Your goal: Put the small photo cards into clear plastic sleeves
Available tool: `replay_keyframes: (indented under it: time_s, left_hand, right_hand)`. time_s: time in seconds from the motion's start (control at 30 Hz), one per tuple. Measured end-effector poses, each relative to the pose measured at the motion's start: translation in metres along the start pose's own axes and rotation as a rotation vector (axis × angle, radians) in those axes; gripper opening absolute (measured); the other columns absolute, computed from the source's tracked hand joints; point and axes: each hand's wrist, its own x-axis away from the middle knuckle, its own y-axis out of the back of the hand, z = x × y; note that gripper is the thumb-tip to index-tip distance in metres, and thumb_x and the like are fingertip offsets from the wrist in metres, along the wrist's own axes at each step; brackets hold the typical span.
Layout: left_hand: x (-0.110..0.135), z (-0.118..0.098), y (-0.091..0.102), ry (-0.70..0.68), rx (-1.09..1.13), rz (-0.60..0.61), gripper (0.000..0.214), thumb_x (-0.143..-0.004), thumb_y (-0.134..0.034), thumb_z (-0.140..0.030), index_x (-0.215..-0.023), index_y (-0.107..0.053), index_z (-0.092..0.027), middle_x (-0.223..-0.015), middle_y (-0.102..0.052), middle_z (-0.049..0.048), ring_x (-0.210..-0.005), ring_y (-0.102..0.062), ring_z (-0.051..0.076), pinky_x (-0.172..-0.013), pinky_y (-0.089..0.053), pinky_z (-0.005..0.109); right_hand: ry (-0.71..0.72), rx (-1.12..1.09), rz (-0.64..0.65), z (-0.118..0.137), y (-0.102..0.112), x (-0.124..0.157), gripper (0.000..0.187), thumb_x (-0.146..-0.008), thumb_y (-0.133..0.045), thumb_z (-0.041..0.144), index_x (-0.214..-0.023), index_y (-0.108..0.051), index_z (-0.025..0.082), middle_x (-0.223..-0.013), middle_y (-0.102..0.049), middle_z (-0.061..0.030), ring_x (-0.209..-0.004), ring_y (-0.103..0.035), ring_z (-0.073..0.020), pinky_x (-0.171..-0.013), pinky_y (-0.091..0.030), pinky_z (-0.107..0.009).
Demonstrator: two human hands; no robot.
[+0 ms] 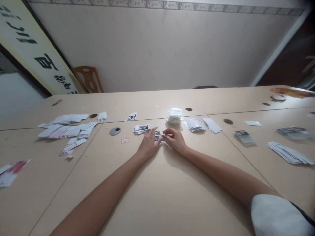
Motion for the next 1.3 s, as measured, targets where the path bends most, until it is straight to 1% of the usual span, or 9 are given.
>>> replay_keyframes:
  time_s: [0.13,0.2,0.37,0.5,0.7,0.87,1.0,1.2,1.3]
  left_hand:
    - [-0.002,0.006,-0.003,-0.011,0.064,0.039,0.053,-0.095,-0.039,-0.043,-0.14,-0.032,-0.017,-0.146,-0.043,0.0134,-0.136,-0.038,0.026,-0.117,-0.019,0.051]
    - [-0.004,0.008,-0.003,-0.007,0.089,0.029,0.053,-0.094,-0.042,-0.042,-0.14,-0.034,-0.016,-0.145,-0.044,0.0138,-0.137,-0.039,0.024,-0.116,-0.023,0.048]
    - [-0.007,0.007,0.0,-0.032,0.076,-0.026,0.038,-0.091,-0.049,-0.032,-0.124,-0.054,-0.015,-0.138,-0.052,0.0122,-0.132,-0.045,0.022,-0.112,-0.034,0.037]
    - [-0.004,0.001,0.003,-0.098,-0.025,-0.007,0.03,-0.09,-0.048,-0.025,-0.117,-0.06,-0.018,-0.13,-0.058,0.0092,-0.125,-0.05,0.022,-0.109,-0.037,0.039]
    - [-0.004,0.004,0.0,-0.04,-0.08,0.005,0.032,-0.088,-0.054,-0.032,-0.116,-0.063,-0.02,-0.128,-0.059,0.0087,-0.123,-0.05,0.024,-0.108,-0.038,0.042]
    - [-0.004,0.005,-0.002,-0.073,-0.095,0.064,0.035,-0.088,-0.055,-0.032,-0.121,-0.062,-0.021,-0.133,-0.056,0.0083,-0.133,-0.042,0.026,-0.116,-0.023,0.052]
    - [-0.003,0.003,-0.001,-0.077,-0.119,0.083,0.033,-0.09,-0.052,-0.033,-0.119,-0.064,-0.023,-0.136,-0.055,0.0084,-0.136,-0.039,0.027,-0.116,-0.023,0.055]
    - [-0.002,0.002,0.0,-0.067,-0.15,0.089,0.03,-0.091,-0.051,-0.032,-0.116,-0.067,-0.024,-0.14,-0.052,0.0072,-0.137,-0.038,0.028,-0.114,-0.025,0.056]
    - [-0.002,0.001,0.0,-0.058,-0.144,0.091,0.03,-0.091,-0.05,-0.031,-0.115,-0.067,-0.024,-0.14,-0.052,0.0061,-0.137,-0.038,0.027,-0.115,-0.025,0.054]
  right_hand:
    - [0.144,0.254,0.136,0.001,-0.001,0.003,0.026,-0.078,-0.056,0.015,-0.102,-0.065,0.019,-0.094,-0.071,-0.0056,-0.083,-0.064,-0.0212,-0.08,-0.045,-0.035]
    - [0.157,0.321,0.155,0.003,-0.002,0.004,0.028,-0.078,-0.056,0.013,-0.105,-0.064,0.02,-0.096,-0.071,-0.0062,-0.087,-0.063,-0.0223,-0.084,-0.042,-0.037]
    - [0.134,0.312,0.173,0.002,-0.001,0.002,0.03,-0.08,-0.058,0.012,-0.108,-0.064,0.021,-0.104,-0.07,-0.0068,-0.095,-0.063,-0.0243,-0.086,-0.041,-0.037]
    - [0.189,0.332,0.212,-0.002,0.004,-0.002,0.032,-0.082,-0.061,0.016,-0.113,-0.063,0.021,-0.105,-0.071,-0.0073,-0.098,-0.063,-0.0243,-0.087,-0.041,-0.037]
    - [0.223,0.251,0.26,-0.008,0.013,-0.009,0.036,-0.077,-0.072,0.025,-0.112,-0.064,0.023,-0.109,-0.07,-0.0074,-0.102,-0.062,-0.0252,-0.089,-0.043,-0.039]
    - [0.201,0.252,0.251,-0.009,0.012,-0.009,0.035,-0.078,-0.073,0.024,-0.111,-0.063,0.022,-0.109,-0.07,-0.008,-0.103,-0.062,-0.0257,-0.088,-0.044,-0.04]
    - [0.196,0.224,0.231,-0.007,0.01,-0.007,0.032,-0.077,-0.071,0.022,-0.108,-0.063,0.022,-0.105,-0.071,-0.0071,-0.1,-0.063,-0.0248,-0.087,-0.046,-0.039]
    - [0.101,0.07,-0.024,-0.007,0.013,-0.007,0.019,-0.077,-0.061,0.021,-0.095,-0.064,0.02,-0.096,-0.07,-0.0055,-0.077,-0.064,-0.0174,-0.071,-0.051,-0.031]
    - [0.02,0.011,-0.042,-0.007,0.015,-0.009,0.014,-0.075,-0.063,0.023,-0.089,-0.065,0.02,-0.085,-0.07,-0.0037,-0.066,-0.061,-0.015,-0.064,-0.05,-0.029]
